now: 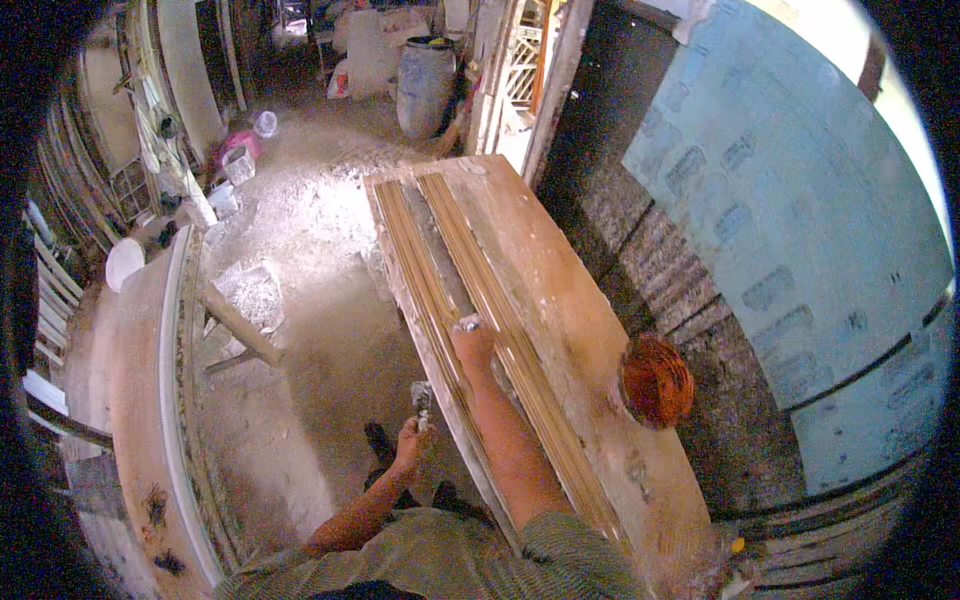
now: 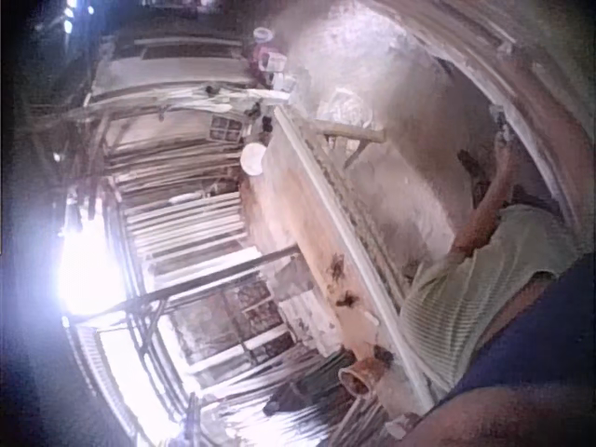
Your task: The person applies a white paste to the grooves of a long wooden molding using a putty knife. They repeatedly scoop paste from a bowl and spread it along the length of the molding, then smooth the surface with their hand.
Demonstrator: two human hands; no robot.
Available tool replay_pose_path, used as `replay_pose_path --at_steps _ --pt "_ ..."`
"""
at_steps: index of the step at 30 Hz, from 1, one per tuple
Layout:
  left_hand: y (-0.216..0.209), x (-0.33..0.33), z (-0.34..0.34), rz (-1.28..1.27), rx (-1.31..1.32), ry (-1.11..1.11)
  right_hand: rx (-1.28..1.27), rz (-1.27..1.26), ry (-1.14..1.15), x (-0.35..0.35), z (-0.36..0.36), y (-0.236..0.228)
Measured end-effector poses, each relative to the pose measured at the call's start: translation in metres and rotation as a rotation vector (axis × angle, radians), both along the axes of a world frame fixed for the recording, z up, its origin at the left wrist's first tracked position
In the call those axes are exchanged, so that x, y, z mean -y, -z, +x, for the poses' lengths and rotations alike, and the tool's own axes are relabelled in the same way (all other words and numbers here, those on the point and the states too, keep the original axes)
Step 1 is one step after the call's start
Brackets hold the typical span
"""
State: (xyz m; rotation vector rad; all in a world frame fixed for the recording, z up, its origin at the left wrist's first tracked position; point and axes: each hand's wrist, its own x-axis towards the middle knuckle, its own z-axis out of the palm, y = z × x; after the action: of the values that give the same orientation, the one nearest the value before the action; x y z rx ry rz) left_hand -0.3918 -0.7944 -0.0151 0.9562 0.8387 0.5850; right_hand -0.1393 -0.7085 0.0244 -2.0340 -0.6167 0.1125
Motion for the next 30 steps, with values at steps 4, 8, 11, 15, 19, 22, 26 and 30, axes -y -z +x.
replay_pose_path --at_steps 4,8,11,15,19,22,26,30 --pt "-0.054 0.107 -0.038 -0.122 -0.026 0.170 -0.002 -0.075 0.025 0.128 -0.040 -0.022" --pt "-0.049 0.186 -0.068 -0.037 -0.036 0.305 0.106 -0.050 0.070 0.250 -0.078 -0.024" --pt "-0.046 0.255 -0.090 -0.040 -0.124 0.280 0.108 -0.076 0.083 0.344 -0.110 -0.015" --pt "-0.029 0.351 -0.130 -0.073 -0.049 0.312 0.070 -0.123 0.178 0.478 -0.171 -0.030" --pt "-0.016 0.476 -0.164 -0.237 0.002 0.322 0.186 -0.343 0.255 0.631 -0.195 0.011" --pt "-0.034 0.558 -0.191 -0.304 -0.023 0.362 0.092 -0.314 0.350 0.729 -0.224 0.019" --pt "-0.027 0.651 -0.210 -0.238 -0.072 0.409 -0.046 -0.360 0.316 0.838 -0.268 -0.019" --pt "0.010 0.734 -0.214 -0.201 -0.068 0.397 0.035 -0.391 0.294 0.940 -0.305 -0.022"
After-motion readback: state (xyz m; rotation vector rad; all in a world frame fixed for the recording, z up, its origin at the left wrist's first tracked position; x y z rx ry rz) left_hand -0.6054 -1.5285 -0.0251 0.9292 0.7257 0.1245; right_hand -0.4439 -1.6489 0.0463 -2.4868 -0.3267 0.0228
